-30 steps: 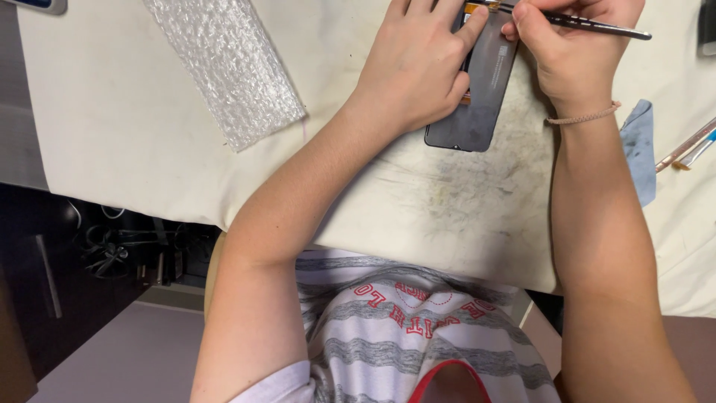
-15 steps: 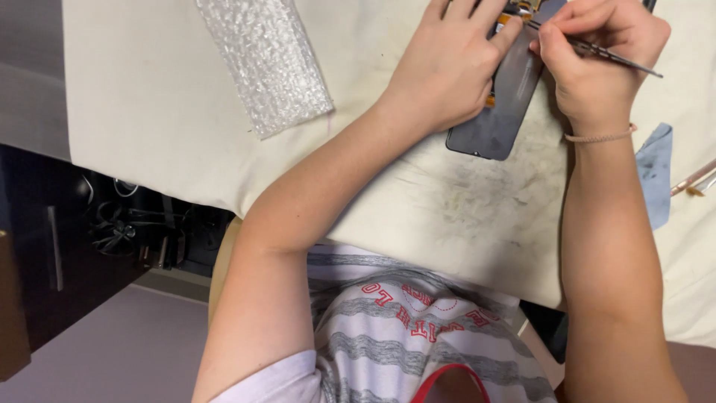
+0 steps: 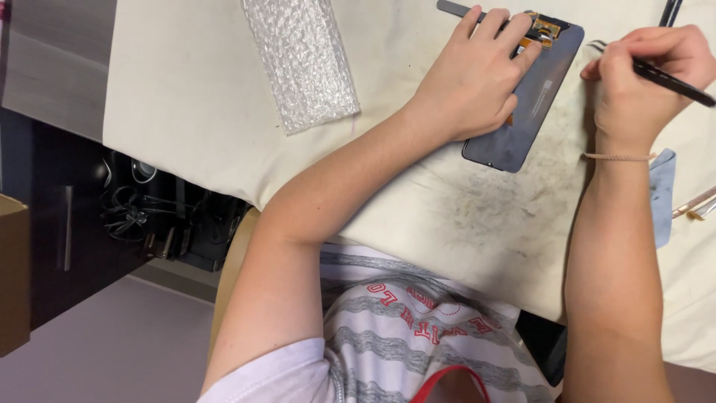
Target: Unpacking a replacement mobile phone screen and marking the connector area with a marker pen.
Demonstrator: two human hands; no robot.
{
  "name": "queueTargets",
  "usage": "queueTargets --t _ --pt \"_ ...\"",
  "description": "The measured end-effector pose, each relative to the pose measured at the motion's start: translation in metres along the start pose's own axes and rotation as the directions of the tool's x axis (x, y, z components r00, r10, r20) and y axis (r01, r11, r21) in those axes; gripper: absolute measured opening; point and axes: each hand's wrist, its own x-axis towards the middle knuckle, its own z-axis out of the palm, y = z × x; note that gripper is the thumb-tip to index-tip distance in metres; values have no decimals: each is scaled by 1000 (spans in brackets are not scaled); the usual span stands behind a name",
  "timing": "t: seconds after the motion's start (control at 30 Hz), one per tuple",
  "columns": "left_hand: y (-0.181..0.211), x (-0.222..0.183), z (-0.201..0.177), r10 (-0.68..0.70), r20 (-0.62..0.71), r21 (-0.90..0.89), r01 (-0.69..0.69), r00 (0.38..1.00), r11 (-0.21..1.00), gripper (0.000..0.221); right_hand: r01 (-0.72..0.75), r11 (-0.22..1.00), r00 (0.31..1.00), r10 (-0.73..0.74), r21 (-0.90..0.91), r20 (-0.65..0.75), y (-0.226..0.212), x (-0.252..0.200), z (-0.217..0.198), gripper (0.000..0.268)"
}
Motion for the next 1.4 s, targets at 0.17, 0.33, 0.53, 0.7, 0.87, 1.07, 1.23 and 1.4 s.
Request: queueTargets --t 0.17,0.33,0.53,0.7,0.87,1.07,1.23,1.4 --pt "1 0 0 -9 60 26 8 998 1000 61 142 988 989 -145 -60 -42 -7 2 3 26" --pt "2 -3 -1 -2 32 -17 3 999 1000 56 79 997 993 -80 19 83 -8 -5 19 27" --pt "-3 3 -4 -10 7 -8 10 1000 1000 57 58 996 989 -47 -73 139 -6 -1 24 29" --pt "-1 2 0 6 29 -16 -6 1000 1000 54 24 997 987 -13 -68 159 -7 -5 23 28" --pt "1 1 -2 -6 36 -1 6 999 1000 53 -2 997 984 15 -71 176 -6 -6 24 27" --pt "2 1 -3 -23 38 9 22 999 1000 53 34 995 983 -15 -97 181 -2 -7 20 28" --pt "3 1 -4 -31 31 12 30 999 999 57 51 988 988 -28 -147 150 -6 -7 20 26" --pt "4 1 -4 -31 75 25 29 997 999 63 24 991 995 -11 -131 104 -8 -5 22 23"
